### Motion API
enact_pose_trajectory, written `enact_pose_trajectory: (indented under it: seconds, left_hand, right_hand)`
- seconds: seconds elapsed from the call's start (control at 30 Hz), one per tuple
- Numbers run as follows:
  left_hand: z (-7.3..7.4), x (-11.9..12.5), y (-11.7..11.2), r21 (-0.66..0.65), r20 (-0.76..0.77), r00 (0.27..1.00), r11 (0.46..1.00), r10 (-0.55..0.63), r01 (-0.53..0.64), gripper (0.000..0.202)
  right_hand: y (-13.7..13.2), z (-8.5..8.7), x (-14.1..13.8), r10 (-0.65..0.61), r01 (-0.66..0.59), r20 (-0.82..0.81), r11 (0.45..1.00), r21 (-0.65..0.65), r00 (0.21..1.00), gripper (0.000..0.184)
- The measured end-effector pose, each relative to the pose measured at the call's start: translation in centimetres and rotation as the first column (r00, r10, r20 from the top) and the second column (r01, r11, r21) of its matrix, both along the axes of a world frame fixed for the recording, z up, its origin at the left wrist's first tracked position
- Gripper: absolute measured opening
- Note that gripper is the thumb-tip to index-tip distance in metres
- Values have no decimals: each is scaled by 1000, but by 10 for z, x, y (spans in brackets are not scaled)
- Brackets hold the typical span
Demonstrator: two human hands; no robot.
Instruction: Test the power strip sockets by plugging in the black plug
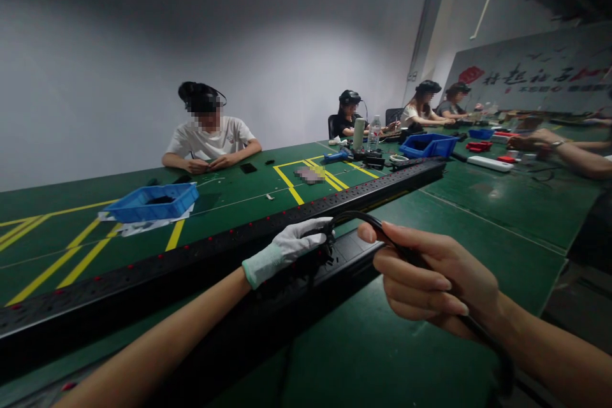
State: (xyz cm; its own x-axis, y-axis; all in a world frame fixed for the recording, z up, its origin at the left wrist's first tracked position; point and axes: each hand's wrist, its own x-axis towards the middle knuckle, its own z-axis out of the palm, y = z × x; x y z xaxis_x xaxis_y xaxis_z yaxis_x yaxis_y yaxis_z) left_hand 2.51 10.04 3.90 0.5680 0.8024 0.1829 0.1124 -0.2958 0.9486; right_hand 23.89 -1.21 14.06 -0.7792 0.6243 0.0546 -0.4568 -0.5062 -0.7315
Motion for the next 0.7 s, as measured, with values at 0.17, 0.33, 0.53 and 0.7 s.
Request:
enact_pose_trajectory:
  seconds: [0.17, 0.33, 0.53, 0.7]
  left_hand:
    - [2, -2, -1, -58, 39, 998, 997, -45, 47, 53]
    - [10, -3, -9, -89, 23, 995, 991, -98, 100, 52]
    - [12, -5, -10, -32, 17, 990, 990, -139, 139, 39]
    - [11, -2, -13, 23, 18, 986, 986, -167, 167, 37]
  right_hand:
    - [-7, -9, 3, 20, -20, -16, 1000, -15, 1000, 16]
    - [-26, -37, 4, 68, -70, -59, 997, -36, 996, 26]
    - [-52, -78, 9, -30, 25, -147, 999, -33, 989, 32]
    - [-67, -122, 18, -137, 135, -83, 990, -38, 987, 43]
